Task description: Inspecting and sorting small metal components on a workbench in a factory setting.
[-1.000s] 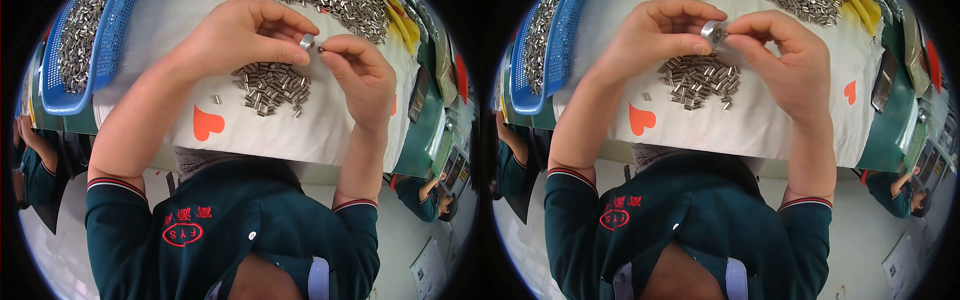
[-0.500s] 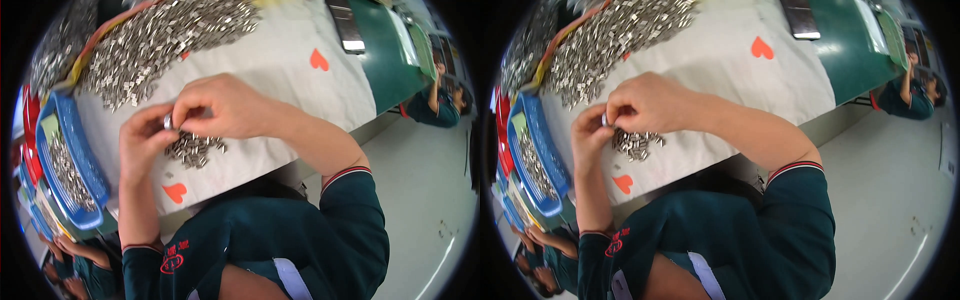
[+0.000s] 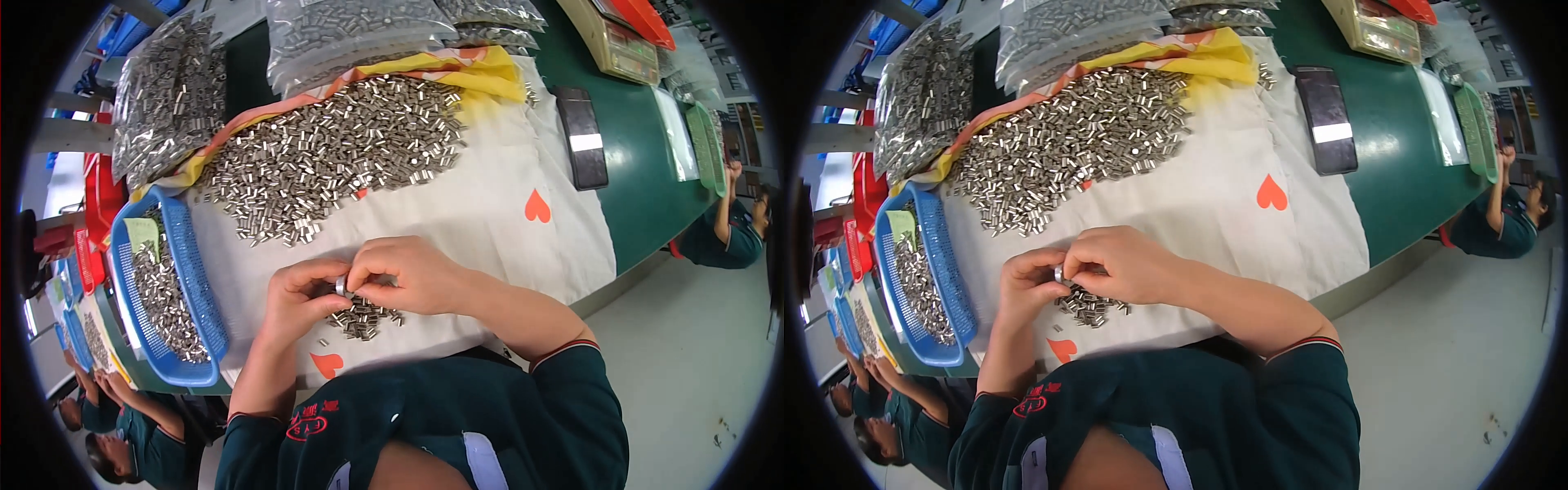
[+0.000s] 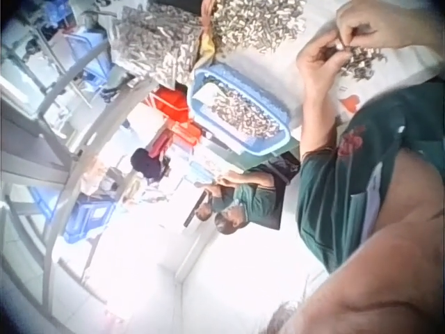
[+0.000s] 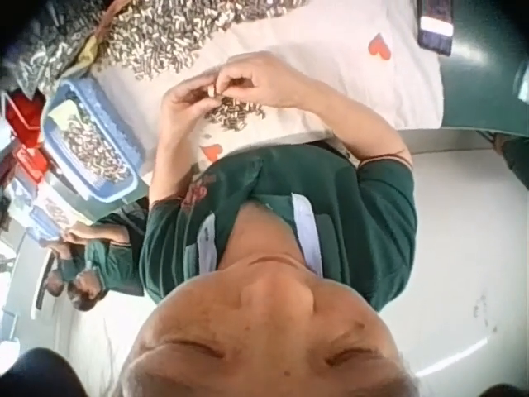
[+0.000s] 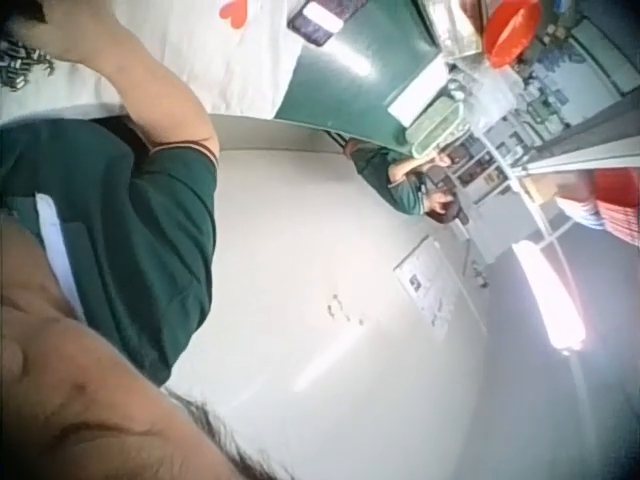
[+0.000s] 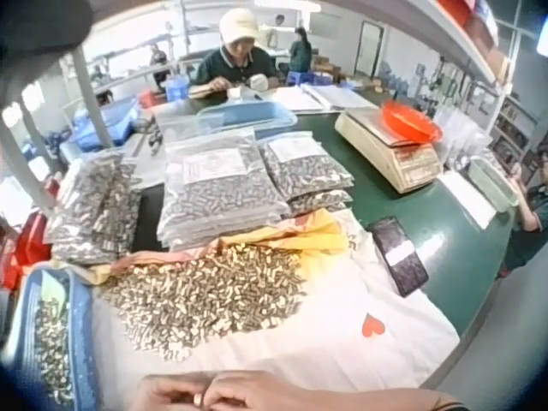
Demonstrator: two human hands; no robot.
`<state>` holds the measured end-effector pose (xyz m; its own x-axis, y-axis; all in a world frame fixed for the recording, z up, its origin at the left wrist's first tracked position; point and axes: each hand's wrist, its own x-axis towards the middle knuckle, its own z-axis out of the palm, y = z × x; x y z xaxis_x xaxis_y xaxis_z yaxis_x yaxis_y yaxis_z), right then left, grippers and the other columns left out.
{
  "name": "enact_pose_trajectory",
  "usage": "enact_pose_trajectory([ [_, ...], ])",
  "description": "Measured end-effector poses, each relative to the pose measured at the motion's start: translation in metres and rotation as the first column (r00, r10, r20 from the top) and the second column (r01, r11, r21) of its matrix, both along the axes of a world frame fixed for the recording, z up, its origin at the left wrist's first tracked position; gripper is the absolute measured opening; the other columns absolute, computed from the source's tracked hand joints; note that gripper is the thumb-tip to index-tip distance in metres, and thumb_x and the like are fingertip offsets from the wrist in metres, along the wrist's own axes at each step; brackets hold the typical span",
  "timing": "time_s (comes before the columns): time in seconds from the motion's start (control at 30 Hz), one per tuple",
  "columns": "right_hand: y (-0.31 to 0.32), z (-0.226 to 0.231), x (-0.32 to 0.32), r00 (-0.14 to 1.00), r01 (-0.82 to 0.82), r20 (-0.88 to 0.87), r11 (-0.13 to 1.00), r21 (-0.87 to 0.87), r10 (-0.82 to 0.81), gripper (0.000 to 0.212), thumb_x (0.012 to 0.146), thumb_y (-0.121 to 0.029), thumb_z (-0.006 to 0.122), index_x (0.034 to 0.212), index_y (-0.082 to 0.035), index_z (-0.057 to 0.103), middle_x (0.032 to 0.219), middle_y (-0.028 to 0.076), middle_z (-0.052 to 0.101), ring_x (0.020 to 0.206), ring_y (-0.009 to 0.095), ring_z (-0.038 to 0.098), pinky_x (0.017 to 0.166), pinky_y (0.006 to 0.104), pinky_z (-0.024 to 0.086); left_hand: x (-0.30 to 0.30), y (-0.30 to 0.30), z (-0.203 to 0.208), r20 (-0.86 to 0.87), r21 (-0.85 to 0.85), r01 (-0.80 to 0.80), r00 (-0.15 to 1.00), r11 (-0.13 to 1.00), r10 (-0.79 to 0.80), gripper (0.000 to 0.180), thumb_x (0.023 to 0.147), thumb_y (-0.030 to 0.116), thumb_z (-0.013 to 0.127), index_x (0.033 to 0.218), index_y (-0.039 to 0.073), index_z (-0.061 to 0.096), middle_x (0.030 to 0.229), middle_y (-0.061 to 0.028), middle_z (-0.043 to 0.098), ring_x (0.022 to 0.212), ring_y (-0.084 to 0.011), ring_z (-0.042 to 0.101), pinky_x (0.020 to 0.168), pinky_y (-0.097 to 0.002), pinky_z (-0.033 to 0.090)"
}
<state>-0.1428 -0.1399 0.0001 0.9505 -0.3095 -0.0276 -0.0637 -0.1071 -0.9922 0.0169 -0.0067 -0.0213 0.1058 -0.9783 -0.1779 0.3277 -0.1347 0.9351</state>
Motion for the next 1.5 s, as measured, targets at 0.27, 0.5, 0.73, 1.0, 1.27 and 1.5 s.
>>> enact_pose_trajectory([
  [0.27,-0.01,0.001,-0.002,0.995,0.049,0.087,0.996,-0.071,-0.043,0.009,0.071,-0.002,0.059,0.079,-0.005,0.059,0.077,0.005,0.058,0.069,0.018,0.057,0.061,0.0266,0.046,-0.006,-0.018,0.02,0.002,0.094,-0.038,0.999,0.995,0.038,0.036,0.071,-0.008,0.063,0.105,-0.006,0.053,0.09,-0.0091,0.059,0.08,-0.0127,0.057,0.069,-0.0227,0.049],
  [0.5,-0.009,-0.003,0.003,0.977,0.184,0.129,0.975,-0.123,-0.169,0.01,0.071,0.001,0.059,0.08,-0.003,0.059,0.078,0.005,0.058,0.066,0.013,0.056,0.059,0.0235,0.044,0.0,-0.02,-0.002,-0.026,0.057,-0.037,0.999,0.998,0.039,0.035,0.073,-0.007,0.061,0.107,-0.005,0.053,0.09,-0.0081,0.06,0.079,-0.0108,0.058,0.069,-0.022,0.049],
  [0.73,0.003,0.001,0.01,0.973,0.228,0.096,0.941,-0.25,-0.21,0.011,0.069,-0.001,0.06,0.079,-0.004,0.057,0.077,0.007,0.057,0.064,0.019,0.057,0.055,0.0275,0.047,0.002,-0.016,0.004,-0.036,0.048,-0.026,0.999,0.999,0.027,0.036,0.073,-0.006,0.062,0.107,-0.005,0.052,0.091,-0.0091,0.061,0.081,-0.0116,0.058,0.071,-0.0229,0.05],
  [1.0,0.016,-0.003,0.011,0.93,0.368,0.254,0.681,-0.633,-0.267,0.013,0.066,-0.001,0.063,0.076,-0.005,0.056,0.074,0.007,0.057,0.063,0.023,0.056,0.055,0.0306,0.046,-0.005,-0.019,0.003,0.103,0.117,-0.1,0.991,0.988,0.088,0.031,0.071,-0.002,0.066,0.101,-0.004,0.057,0.088,-0.0088,0.062,0.078,-0.0103,0.059,0.07,-0.0211,0.049],
  [1.27,-0.004,0.014,0.001,0.982,0.11,-0.12,0.961,-0.253,-0.144,0.012,0.07,-0.008,0.063,0.078,-0.001,0.058,0.073,0.008,0.058,0.062,0.018,0.057,0.056,0.0272,0.045,0.0,-0.019,0.012,0.173,0.099,0.059,0.982,0.993,-0.075,0.033,0.068,0.004,0.071,0.099,0.001,0.061,0.085,-0.0042,0.062,0.076,-0.0066,0.056,0.068,-0.0206,0.048],
  [1.5,-0.021,-0.007,0.03,0.884,0.363,-0.013,0.706,-0.607,-0.466,0.012,0.071,-0.012,0.063,0.076,-0.003,0.057,0.07,0.009,0.057,0.062,0.023,0.056,0.056,0.0322,0.044,-0.003,-0.017,0.009,0.344,0.028,0.116,0.931,0.993,-0.119,0.035,0.064,0.011,0.075,0.096,0.004,0.062,0.078,-0.0012,0.06,0.071,-0.0058,0.054,0.065,-0.0201,0.046],
])
